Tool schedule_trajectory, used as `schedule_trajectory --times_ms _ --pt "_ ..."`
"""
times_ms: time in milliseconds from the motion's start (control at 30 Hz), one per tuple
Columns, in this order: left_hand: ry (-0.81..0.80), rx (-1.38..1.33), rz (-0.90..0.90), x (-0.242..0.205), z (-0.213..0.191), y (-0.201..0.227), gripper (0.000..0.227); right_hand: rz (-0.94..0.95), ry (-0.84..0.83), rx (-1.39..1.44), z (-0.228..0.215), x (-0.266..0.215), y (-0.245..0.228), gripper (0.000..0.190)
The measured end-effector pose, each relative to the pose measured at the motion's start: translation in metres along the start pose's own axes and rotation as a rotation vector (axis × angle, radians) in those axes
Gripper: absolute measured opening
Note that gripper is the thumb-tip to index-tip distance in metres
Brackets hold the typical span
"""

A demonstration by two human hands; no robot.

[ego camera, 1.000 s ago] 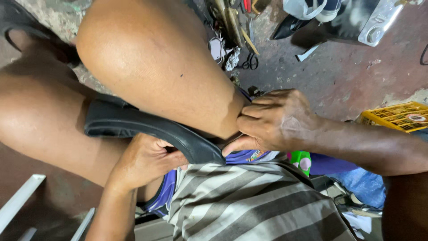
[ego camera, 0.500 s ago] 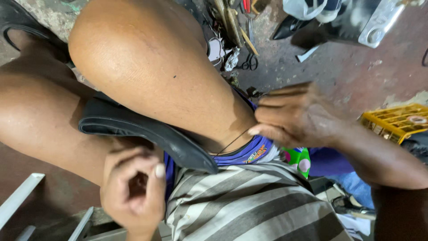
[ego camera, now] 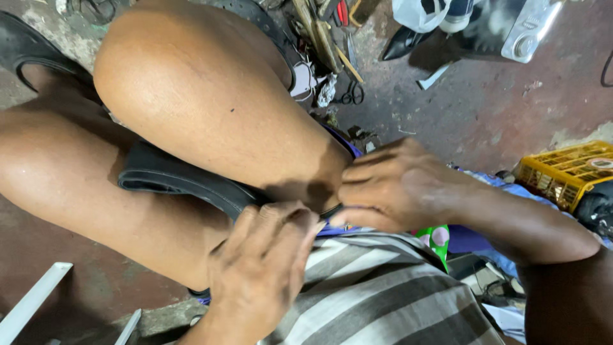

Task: The person sits on the floor and sews a black shoe using a needle and thread. They repeatedly pull the thread through the shoe sole and upper, tightening the stitches while holding the shoe between their legs.

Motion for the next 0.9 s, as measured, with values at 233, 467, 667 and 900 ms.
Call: schedule_trajectory --times_ms 233,467,667,900 --pt "0.083 -0.476 -0.143 -0.014 -0.008 -0.026 0.016 -0.004 0.289 0.442 0.021 0.007 -0.021 0.030" --pt "0.078 -0.987 -0.284 -0.039 0.007 -0.037 0.025 -0.005 0.170 0.596 0.043 0.007 -0.028 0.015" --pt "0.085 -1.191 -0.327 -0.045 0.007 -0.042 0.026 0.086 -0.174 1.303 0.054 -0.006 -0.008 0.008" --pt "-0.119 -0.522 -0.117 -0.018 -0.005 -0.008 0.045 0.138 -0.101 1.624 0.033 -0.026 -0.007 0.016"
Point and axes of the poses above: each hand's wrist, its own x-axis towards the middle knuckle, its own z-axis out of the palm, y = z × x, the point moved 7 cm from there along x, towards the middle knuckle, and after that the axes turned 6 degrees about -y, right-handed, at the moved point
